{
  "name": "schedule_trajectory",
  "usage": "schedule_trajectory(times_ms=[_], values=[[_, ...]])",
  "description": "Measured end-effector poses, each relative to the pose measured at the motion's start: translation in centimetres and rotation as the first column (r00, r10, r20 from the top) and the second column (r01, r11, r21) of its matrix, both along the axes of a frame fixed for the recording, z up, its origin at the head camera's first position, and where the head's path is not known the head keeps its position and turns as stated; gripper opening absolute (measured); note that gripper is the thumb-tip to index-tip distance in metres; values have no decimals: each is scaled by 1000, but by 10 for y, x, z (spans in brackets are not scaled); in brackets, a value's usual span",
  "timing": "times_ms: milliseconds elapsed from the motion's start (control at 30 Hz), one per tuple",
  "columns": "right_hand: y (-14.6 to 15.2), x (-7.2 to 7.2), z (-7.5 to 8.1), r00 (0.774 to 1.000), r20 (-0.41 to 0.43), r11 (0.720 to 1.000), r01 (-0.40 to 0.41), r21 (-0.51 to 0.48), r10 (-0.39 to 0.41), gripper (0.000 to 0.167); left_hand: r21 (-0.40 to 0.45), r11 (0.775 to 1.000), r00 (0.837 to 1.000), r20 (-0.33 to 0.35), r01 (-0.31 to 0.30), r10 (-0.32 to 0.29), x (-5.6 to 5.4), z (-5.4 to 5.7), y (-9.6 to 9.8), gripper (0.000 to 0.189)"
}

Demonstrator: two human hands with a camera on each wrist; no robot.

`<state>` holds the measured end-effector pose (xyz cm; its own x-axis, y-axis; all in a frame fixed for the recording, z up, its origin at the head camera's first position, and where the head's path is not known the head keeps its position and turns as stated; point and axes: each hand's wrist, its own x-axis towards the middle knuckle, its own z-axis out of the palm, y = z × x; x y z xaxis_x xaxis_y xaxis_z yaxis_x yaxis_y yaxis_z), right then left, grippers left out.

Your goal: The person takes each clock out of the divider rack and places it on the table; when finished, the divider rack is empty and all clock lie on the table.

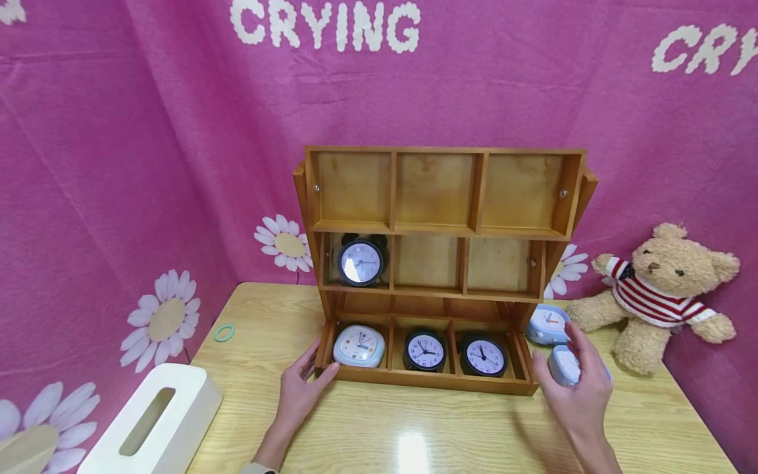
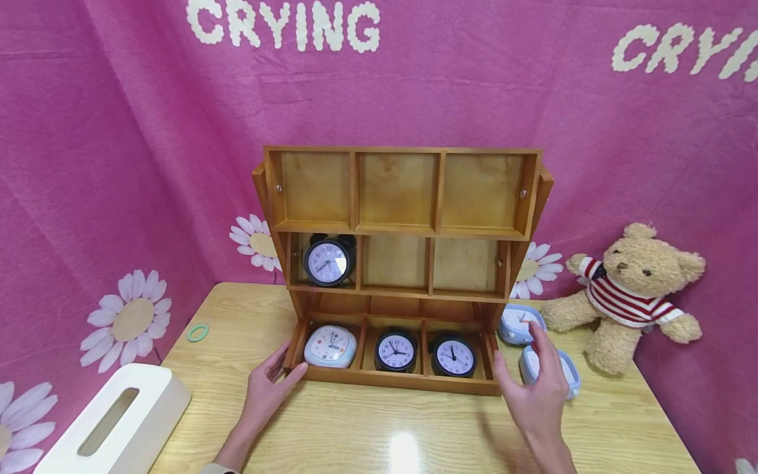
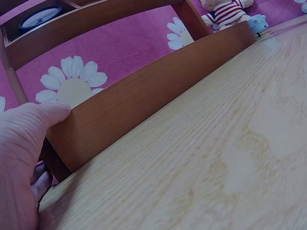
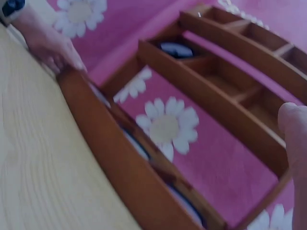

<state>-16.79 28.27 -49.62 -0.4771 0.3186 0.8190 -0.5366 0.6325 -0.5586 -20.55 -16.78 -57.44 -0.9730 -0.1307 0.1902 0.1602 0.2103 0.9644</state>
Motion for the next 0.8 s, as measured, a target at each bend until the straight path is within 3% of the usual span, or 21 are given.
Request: schedule_trajectory(times_ms=[133,233,333,467,800], values=[[-23,-3,14,998,2,997,-65,31,65,76,2,1000,1000,-2,2,-2,0,0,0,68],[-49,2,36,991,22,991,-129,37,128,77,0,1000,1000,-7,2,-2,0,0,0,68],[-66,-2,44,974,68,975,-219,26,217,79,-3,1000,1000,-13,2,-2,0,0,0,68],[-80,-14,41,948,141,957,-290,18,285,84,-8,1000,1000,-18,1,-1,0,1,0,68],[-139,-35,60,895,191,903,-423,80,403,79,-8,1000,1000,-9,-8,8,-1,0,0,67]])
